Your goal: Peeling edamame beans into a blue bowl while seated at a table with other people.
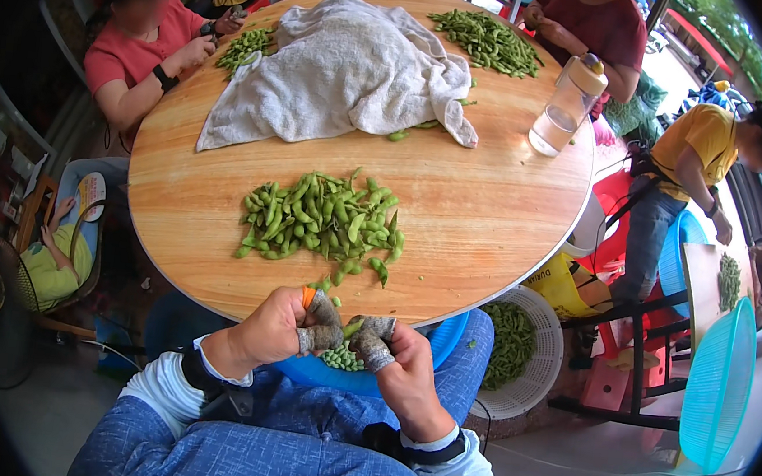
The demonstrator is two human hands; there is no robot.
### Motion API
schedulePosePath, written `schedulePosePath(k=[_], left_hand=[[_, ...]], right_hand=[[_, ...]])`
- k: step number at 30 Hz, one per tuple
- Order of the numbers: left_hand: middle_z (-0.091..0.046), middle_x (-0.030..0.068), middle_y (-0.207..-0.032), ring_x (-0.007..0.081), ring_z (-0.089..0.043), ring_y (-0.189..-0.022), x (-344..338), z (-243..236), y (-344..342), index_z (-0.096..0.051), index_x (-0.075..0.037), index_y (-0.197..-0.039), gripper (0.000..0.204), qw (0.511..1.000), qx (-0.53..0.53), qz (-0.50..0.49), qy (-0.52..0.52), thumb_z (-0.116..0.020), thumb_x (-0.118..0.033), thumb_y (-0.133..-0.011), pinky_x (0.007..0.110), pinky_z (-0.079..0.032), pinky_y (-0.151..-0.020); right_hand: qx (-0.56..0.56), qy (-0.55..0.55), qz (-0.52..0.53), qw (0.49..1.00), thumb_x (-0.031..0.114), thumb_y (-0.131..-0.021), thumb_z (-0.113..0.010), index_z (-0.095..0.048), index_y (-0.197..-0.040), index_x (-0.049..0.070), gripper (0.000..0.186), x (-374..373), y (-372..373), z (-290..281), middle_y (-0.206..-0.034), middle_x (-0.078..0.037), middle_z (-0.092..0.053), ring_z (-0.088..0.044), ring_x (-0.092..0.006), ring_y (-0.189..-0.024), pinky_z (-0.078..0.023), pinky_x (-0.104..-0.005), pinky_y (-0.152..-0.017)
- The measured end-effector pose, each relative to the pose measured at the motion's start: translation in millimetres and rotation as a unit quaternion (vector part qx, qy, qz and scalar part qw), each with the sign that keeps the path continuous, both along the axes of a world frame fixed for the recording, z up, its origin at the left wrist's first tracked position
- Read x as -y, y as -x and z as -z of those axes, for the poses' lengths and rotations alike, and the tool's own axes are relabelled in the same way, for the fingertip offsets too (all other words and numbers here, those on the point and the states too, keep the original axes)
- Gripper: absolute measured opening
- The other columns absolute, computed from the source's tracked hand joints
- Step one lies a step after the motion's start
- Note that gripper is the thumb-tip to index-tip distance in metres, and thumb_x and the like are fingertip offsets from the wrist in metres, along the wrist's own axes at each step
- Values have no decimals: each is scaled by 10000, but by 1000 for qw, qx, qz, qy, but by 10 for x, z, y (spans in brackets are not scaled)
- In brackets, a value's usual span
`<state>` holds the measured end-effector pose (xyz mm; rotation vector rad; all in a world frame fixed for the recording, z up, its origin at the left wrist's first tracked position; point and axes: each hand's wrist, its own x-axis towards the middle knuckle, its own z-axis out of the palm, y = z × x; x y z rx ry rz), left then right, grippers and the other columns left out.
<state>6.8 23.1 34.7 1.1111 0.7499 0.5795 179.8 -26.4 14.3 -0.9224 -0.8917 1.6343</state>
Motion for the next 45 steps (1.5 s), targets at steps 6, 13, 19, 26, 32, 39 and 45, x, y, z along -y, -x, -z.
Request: schedulePosePath(k=[6, 13, 19, 26, 32, 39, 45], left_hand=[[-567, 78, -633, 166, -554, -552, 89, 78, -45, -539, -1, -791, 142, 939, -159, -50, -301, -627, -99, -740, 248, -429, -514], [-519, 144, -664, 268, -513, -575, 78, 132, 4, -563, 6, -764, 195, 810, -202, 7, -551, -575, -189, -757, 331, -415, -513], [-556, 34, -844, 145, -562, -732, 147, 388, 75, -549, -34, -921, 124, 988, 105, -51, 98, -485, -97, -835, 255, -481, -651], [-516, 6, -618, 81, -475, -544, 106, 2, 57, -574, -12, -852, 209, 936, -188, -10, -297, -578, -217, -812, 221, -385, -489], [-533, 22, -629, 101, -494, -563, 135, 240, 109, -563, 15, -783, 185, 903, -130, -71, -404, -606, -164, -790, 245, -416, -525], [-514, -1, -634, 78, -467, -546, 162, 350, 158, -563, -26, -807, 180, 983, 63, -56, -163, -553, -205, -832, 218, -383, -498], [-465, -28, -573, 41, -408, -496, 155, 351, 244, -509, -58, -771, 226, 991, 130, -19, 0, -477, -256, -874, 173, -331, -458]], right_hand=[[2, -6, 18, 1000, 77, -820, -538, -546, -934, -27, 155, -4, -6, 23, -856, -25, -587, -533, -87, -773, -429, -225, -709], [-38, -63, -12, 997, 93, -825, -537, -543, -960, -29, 183, -8, 8, 142, -900, -37, -586, -535, -100, -816, -426, -235, -738], [-90, -110, -27, 990, 106, -820, -550, -542, -966, -26, 197, -48, 104, 232, -925, -41, -584, -534, -100, -828, -423, -235, -747], [-8, -59, -22, 998, 113, -827, -540, -540, -966, -21, 193, -57, 80, 198, -913, -34, -583, -528, -91, -822, -421, -230, -738], [0, 2, -56, 998, 89, -825, -538, -540, -959, -22, 175, -61, 145, 36, -894, -31, -587, -530, -92, -807, -421, -222, -730], [-26, -84, -59, 994, 70, -814, -549, -544, -952, -21, 165, -97, 177, 153, -888, -31, -585, -532, -95, -797, -428, -232, -721], [78, -196, -43, 977, 34, -780, -561, -567, -892, -6, 119, -126, 175, 170, -771, -54, -577, -540, -133, -704, -429, -244, -648]])
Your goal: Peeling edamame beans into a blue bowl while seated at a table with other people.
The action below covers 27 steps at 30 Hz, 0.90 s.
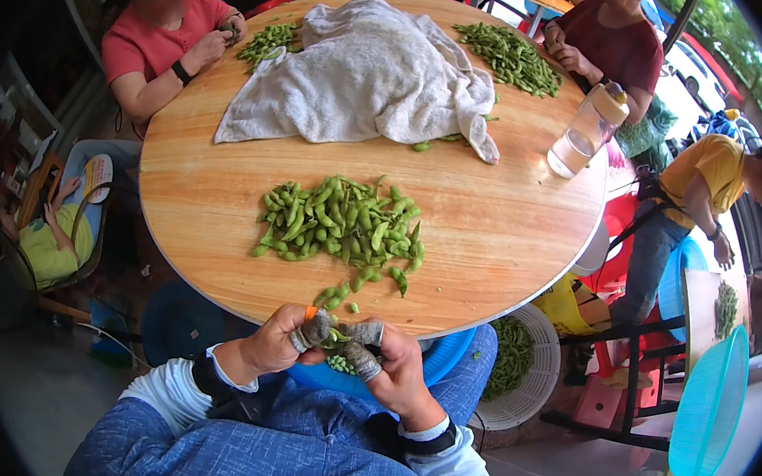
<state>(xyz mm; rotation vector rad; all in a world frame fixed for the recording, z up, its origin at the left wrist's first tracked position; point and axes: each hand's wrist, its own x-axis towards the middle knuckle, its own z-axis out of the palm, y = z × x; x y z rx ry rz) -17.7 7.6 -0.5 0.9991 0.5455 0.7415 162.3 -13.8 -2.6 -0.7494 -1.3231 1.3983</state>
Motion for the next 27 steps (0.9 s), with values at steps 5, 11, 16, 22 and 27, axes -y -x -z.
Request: schedulePosePath(k=[5, 11, 16, 22, 27], left_hand=[[-466, -38, -628, 42, -416, -553, 63, -52, 26, -522, -59, -838, 212, 987, -150, 43, -36, -497, -268, -863, 182, -331, -487], [-458, -42, -659, 26, -392, -610, 112, -5, -21, -522, -35, -875, 159, 967, -176, -6, -182, -490, -190, -860, 173, -322, -517], [-452, -36, -665, 29, -372, -589, 160, 62, -18, -522, -15, -892, 129, 979, -177, -23, -102, -424, -55, -819, 185, -319, -515], [-461, -20, -684, 39, -386, -608, 174, 141, -61, -519, 1, -931, 207, 977, -200, -7, -70, -378, 15, -780, 190, -333, -540], [-503, -8, -691, 46, -441, -623, 104, -33, -25, -512, 6, -959, 179, 943, -294, 35, -153, -432, 0, -799, 202, -377, -560]], right_hand=[[200, -15, 64, 978, -7, -700, -578, -571, -828, -6, 128, 60, -4, -153, -696, -128, -553, -551, -227, -620, -427, -290, -569], [266, -69, 60, 960, -39, -614, -582, -563, -787, -6, 177, 109, 15, -64, -669, -179, -533, -535, -335, -607, -422, -343, -543], [272, -104, 37, 956, -30, -607, -588, -565, -794, 2, 191, 100, 53, -115, -670, -159, -526, -528, -330, -605, -425, -355, -536], [280, -120, 53, 951, -31, -623, -590, -573, -817, 10, 199, 143, 47, -93, -707, -142, -545, -547, -315, -641, -440, -341, -561], [282, -40, 185, 941, -35, -716, -583, -587, -844, -12, 130, 277, -381, -117, -733, -74, -583, -538, -126, -650, -434, -234, -597]])
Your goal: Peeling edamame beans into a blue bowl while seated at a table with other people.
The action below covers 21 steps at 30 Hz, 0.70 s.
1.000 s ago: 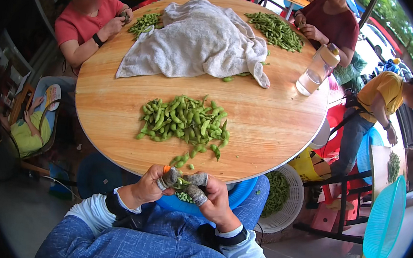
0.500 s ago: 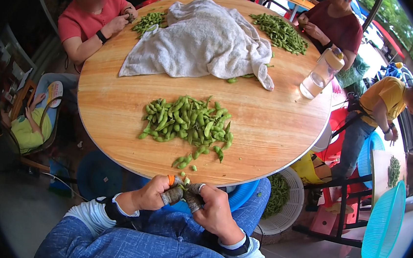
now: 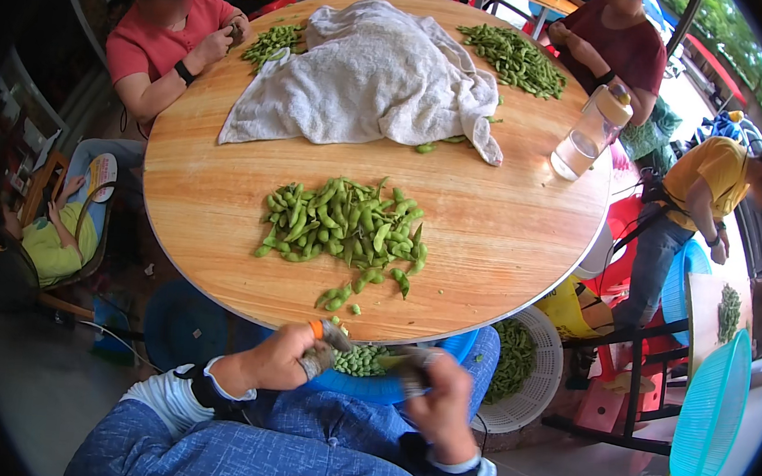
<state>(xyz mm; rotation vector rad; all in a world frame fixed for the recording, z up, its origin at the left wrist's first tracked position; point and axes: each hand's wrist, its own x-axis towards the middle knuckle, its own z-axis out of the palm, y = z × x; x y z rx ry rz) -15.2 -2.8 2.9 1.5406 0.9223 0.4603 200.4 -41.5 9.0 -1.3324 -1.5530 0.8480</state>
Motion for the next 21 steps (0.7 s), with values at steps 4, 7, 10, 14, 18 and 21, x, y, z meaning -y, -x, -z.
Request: schedulePosePath(k=[4, 7, 10, 14, 18, 21], left_hand=[[-580, 84, -616, 167, -559, -532, -283, -6, 87, -534, -16, -961, 248, 950, -145, -128, -246, -597, -161, -770, 300, -420, -484], [-554, 130, -569, 266, -557, -526, -521, -56, 113, -559, -28, -916, 267, 906, -258, -94, -320, -611, -227, -746, 348, -424, -491], [-547, 155, -573, 317, -547, -544, -643, -31, 133, -573, -34, -863, 266, 887, -274, -43, -368, -616, -261, -730, 382, -421, -502], [-544, 158, -580, 309, -549, -556, -676, -74, 109, -564, -47, -779, 219, 903, -255, -53, -341, -613, -251, -717, 368, -431, -520], [-574, 74, -645, 151, -561, -558, -528, -50, 26, -557, -33, -830, 134, 976, 50, -148, -151, -622, -113, -744, 254, -447, -529], [-575, 11, -763, 55, -534, -661, -385, -215, -120, -537, -9, -865, 95, 964, 217, -148, 30, -580, -24, -782, 190, -447, -578]], right_hand=[[157, 121, 190, 961, -29, -719, -544, -554, -939, -39, 221, 106, -687, 64, -652, -67, -534, -487, -91, -621, -405, -211, -596], [157, 25, 226, 961, -19, -718, -570, -555, -948, -24, 230, 177, -832, 86, -644, -52, -515, -463, -105, -575, -399, -232, -530], [48, 70, 224, 971, -30, -737, -513, -547, -982, -37, 247, 184, -692, 61, -761, -57, -577, -508, -103, -673, -413, -219, -636], [-57, 52, 124, 989, 3, -789, -540, -558, -973, -46, 191, 106, -425, 181, -831, -54, -587, -532, -97, -728, -433, -218, -670], [-199, 135, -50, 969, 32, -799, -551, -476, -1102, -51, 324, -134, 94, -64, -828, -47, -568, -528, -91, -747, -436, -225, -682], [-273, 168, -140, 937, 28, -798, -542, -478, -1078, -63, 301, -310, 374, -102, -813, -32, -558, -517, -86, -727, -428, -220, -675]])
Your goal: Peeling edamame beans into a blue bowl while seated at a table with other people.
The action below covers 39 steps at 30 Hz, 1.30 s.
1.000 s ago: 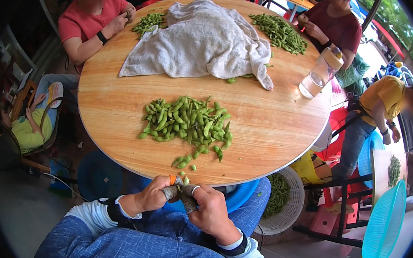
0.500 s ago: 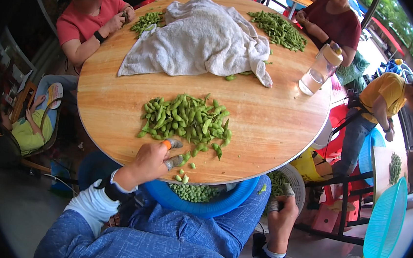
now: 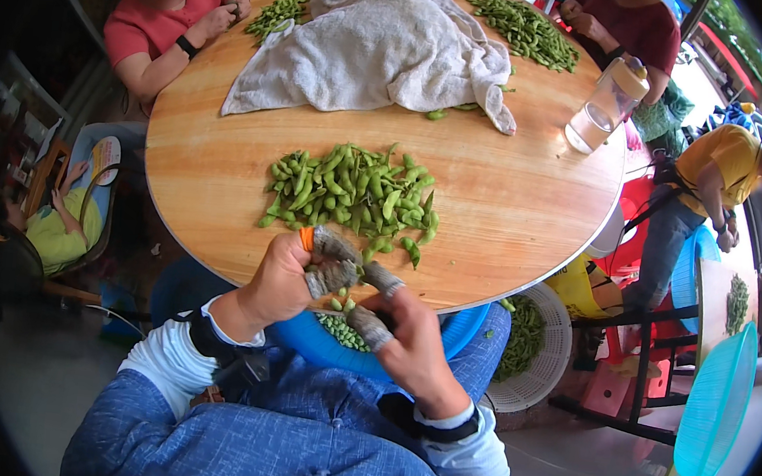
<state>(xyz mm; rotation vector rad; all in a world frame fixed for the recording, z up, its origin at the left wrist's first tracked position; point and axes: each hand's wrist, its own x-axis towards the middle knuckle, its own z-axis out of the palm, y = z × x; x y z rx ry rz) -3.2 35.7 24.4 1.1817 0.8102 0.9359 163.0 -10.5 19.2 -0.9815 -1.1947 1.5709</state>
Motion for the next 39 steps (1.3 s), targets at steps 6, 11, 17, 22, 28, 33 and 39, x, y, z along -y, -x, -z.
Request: schedulePosePath(k=[6, 11, 17, 22, 28, 33, 39], left_hand=[[-559, 2, -742, 68, -534, -687, 88, -22, -38, -539, -21, -843, 98, 997, 5, 7, -81, -598, -72, -784, 220, -469, -602], [-430, -17, -565, 44, -366, -471, 118, 31, 34, -513, -47, -846, 199, 975, 48, 107, 189, -483, -244, -860, 196, -273, -409], [-393, -1, -521, 58, -320, -426, 116, 65, 11, -496, -84, -818, 198, 884, 172, 199, 387, -436, -264, -873, 194, -232, -394], [-377, -19, -513, 47, -287, -413, 140, 72, 8, -492, -102, -813, 162, 918, 121, 170, 337, -448, -246, -873, 193, -212, -387], [-556, 45, -759, 111, -527, -678, 228, 17, -52, -518, -20, -917, 137, 990, -44, 124, 42, -553, -48, -788, 230, -422, -615], [-537, -35, -750, 45, -467, -681, 190, 11, -8, -530, 0, -806, 75, 951, -201, 163, -171, -578, -46, -773, 213, -409, -615], [-506, -42, -727, 31, -441, -684, 136, 27, 11, -549, 0, -837, 92, 962, -95, 255, 22, -584, -62, -778, 199, -392, -602]], right_hand=[[217, -152, 25, 964, -59, -682, -555, -564, -917, -20, 239, -103, 25, -79, -752, -105, -573, -557, -189, -668, -432, -253, -620], [466, -397, 117, 782, -25, -502, -533, -588, -925, 18, 428, -137, -60, -121, -761, -112, -549, -526, -294, -648, -442, -366, -553], [496, -409, 79, 762, -2, -570, -569, -572, -961, 29, 392, -117, -75, -71, -791, -99, -536, -521, -266, -699, -448, -340, -578], [332, -207, 96, 915, -11, -680, -600, -551, -1001, -5, 325, 45, -103, 28, -834, -85, -573, -564, -245, -738, -459, -293, -659], [-68, 105, 21, 992, 68, -809, -560, -548, -988, -37, 208, 155, -187, 65, -871, -7, -585, -530, -82, -812, -423, -215, -723], [-105, 127, 3, 986, 112, -810, -573, -565, -962, -10, 195, 225, -210, 81, -858, 24, -578, -477, -29, -726, -369, -170, -620], [-108, 126, -12, 986, 110, -809, -571, -557, -962, -10, 194, 241, -216, 45, -858, 22, -577, -477, -31, -730, -371, -172, -628]])
